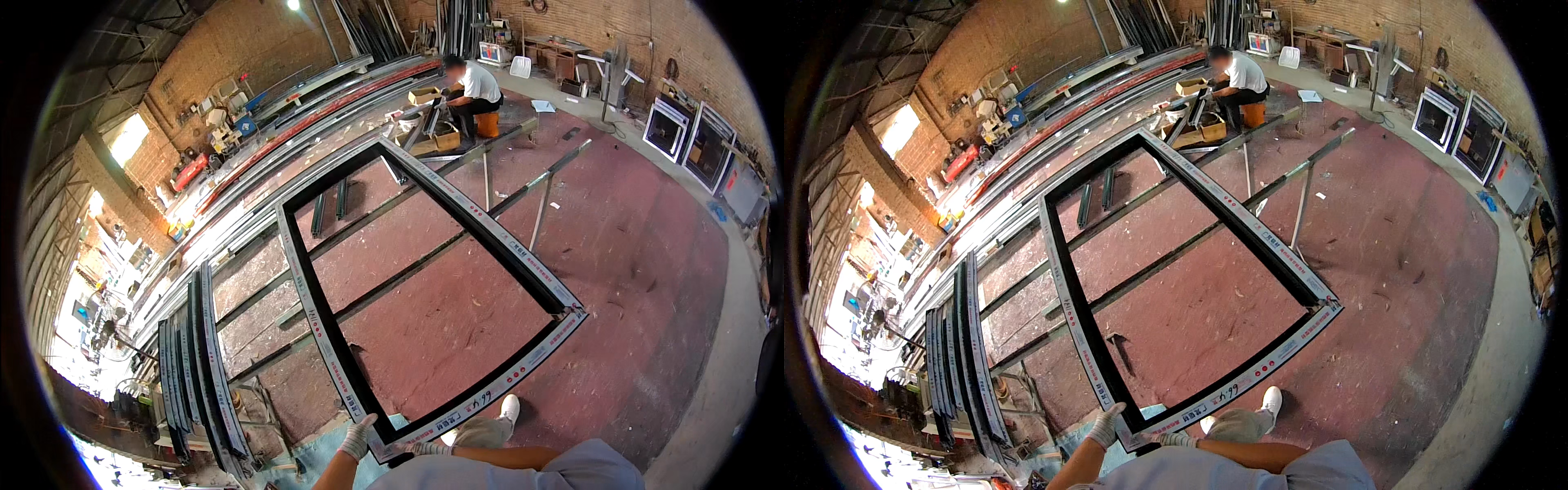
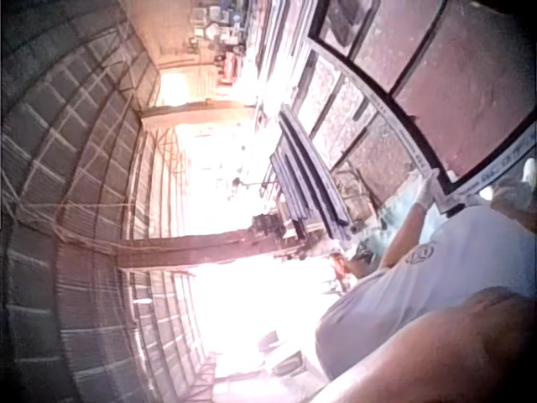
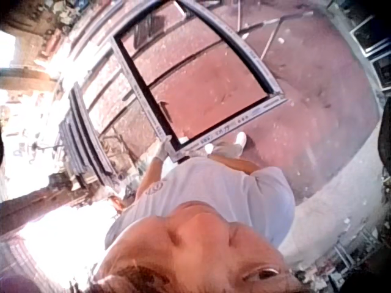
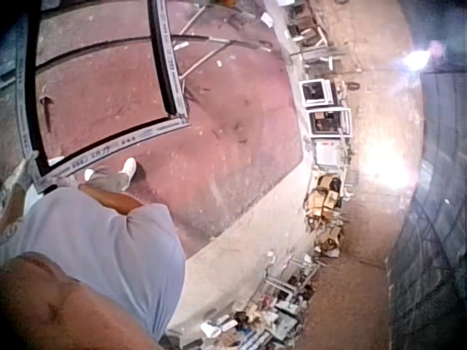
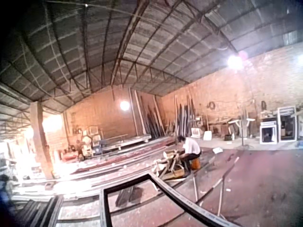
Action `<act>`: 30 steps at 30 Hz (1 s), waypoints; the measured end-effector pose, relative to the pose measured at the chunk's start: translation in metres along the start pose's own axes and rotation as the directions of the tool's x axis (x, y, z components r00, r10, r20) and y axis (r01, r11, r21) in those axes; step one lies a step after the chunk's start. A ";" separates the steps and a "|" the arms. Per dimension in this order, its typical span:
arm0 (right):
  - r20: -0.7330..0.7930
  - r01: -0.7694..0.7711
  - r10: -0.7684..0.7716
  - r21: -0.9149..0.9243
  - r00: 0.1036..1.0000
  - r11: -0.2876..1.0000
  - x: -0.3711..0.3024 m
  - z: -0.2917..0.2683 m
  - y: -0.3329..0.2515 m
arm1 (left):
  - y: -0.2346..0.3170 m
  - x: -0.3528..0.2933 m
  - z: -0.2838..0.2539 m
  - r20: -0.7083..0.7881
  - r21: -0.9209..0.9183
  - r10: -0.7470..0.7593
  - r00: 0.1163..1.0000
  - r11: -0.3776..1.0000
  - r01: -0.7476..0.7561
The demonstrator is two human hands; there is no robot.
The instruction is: The person assembles a rectangular window frame by picking up four aluminum extrusions, arranging them on a metal stand, and joining the corners. He then carries the frame to a corner mitering machine and secures two corners using the machine's clamps and lever.
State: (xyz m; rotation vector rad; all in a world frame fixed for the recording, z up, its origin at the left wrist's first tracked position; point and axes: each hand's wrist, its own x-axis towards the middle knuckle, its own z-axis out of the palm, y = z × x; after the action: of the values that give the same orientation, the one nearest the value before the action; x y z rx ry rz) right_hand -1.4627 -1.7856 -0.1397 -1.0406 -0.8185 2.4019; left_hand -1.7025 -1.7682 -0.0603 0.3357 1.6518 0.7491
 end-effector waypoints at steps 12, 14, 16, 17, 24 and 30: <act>0.161 0.251 -0.240 -0.053 0.957 0.967 -0.114 -0.067 -0.064 | 0.061 -0.023 0.042 -0.003 0.797 0.915 0.404 0.246 -0.551; 0.075 0.351 -0.350 -0.002 0.934 0.936 -0.147 -0.100 -0.059 | 0.084 -0.030 0.077 0.114 0.758 0.895 0.432 0.202 -0.620; -0.328 0.367 -0.373 -0.082 0.868 0.927 -0.151 -0.157 -0.049 | 0.089 -0.015 0.116 0.227 0.713 0.888 0.399 0.127 -0.689; -0.576 0.331 -0.346 -0.136 0.741 0.934 -0.158 -0.185 -0.037 | 0.092 -0.010 0.141 0.333 0.699 0.842 0.424 0.082 -0.711; -0.932 0.676 -0.280 -0.053 0.231 0.735 -0.213 -0.274 -0.093 | 0.113 0.000 0.329 0.769 0.533 0.536 0.348 -0.238 -0.812; -0.934 0.675 -0.335 -0.167 0.126 0.719 -0.226 -0.308 -0.138 | 0.109 0.010 0.448 0.922 0.379 0.300 0.244 -0.581 -0.720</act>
State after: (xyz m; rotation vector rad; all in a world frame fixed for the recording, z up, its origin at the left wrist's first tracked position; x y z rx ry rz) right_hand -1.0676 -1.6992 -0.1021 -1.4199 -0.2301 0.8973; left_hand -1.2961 -1.5519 -0.0257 2.7958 1.0094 0.0072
